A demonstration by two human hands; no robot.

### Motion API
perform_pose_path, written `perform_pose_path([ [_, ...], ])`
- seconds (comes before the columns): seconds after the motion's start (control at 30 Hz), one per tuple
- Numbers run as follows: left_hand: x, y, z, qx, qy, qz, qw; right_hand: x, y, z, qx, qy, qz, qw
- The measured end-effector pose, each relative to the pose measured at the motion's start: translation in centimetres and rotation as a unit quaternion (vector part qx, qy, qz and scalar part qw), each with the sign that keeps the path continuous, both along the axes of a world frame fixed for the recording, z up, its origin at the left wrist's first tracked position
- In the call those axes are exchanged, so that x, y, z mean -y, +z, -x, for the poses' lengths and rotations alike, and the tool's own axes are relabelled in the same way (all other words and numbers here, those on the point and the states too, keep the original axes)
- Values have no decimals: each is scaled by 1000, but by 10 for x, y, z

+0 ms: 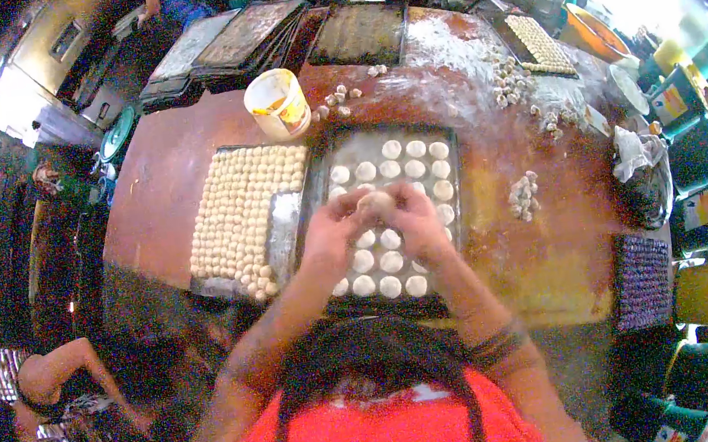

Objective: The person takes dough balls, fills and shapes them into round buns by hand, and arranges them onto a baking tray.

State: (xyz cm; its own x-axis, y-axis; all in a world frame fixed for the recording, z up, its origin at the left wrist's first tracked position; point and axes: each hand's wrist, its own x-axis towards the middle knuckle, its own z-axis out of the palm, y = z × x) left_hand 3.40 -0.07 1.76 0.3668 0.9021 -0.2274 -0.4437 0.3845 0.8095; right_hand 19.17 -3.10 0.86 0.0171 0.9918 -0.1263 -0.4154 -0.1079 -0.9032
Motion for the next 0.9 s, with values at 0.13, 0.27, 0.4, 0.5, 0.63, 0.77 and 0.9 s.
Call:
perform_pose_path([
  [0.13, -8, 6, -2, -110, 27, -111, 987, 1, 17, 28, -94, -82, -14, 992],
  [0.27, 1, 3, -9, -186, 85, -292, 934, -4, 26, 15, 334, -187, -140, 913],
  [0.4, -14, 9, -4, 50, 20, 24, 998, -1, 28, 15, 512, -137, -256, 808],
  [0.5, -32, 8, 11, 6, -25, 48, 999, -8, 35, 5, 579, -94, -278, 761],
  [0.63, -23, 7, 1, 11, -149, -5, 989, -29, 35, -7, 506, 14, -343, 791],
  [0.77, -25, -21, -6, 145, -183, 121, 965, -35, 17, -7, 438, -48, -279, 854],
  [0.9, -32, -27, -8, 6, -63, 156, 986, -26, -31, 11, 391, -96, -159, 901],
])
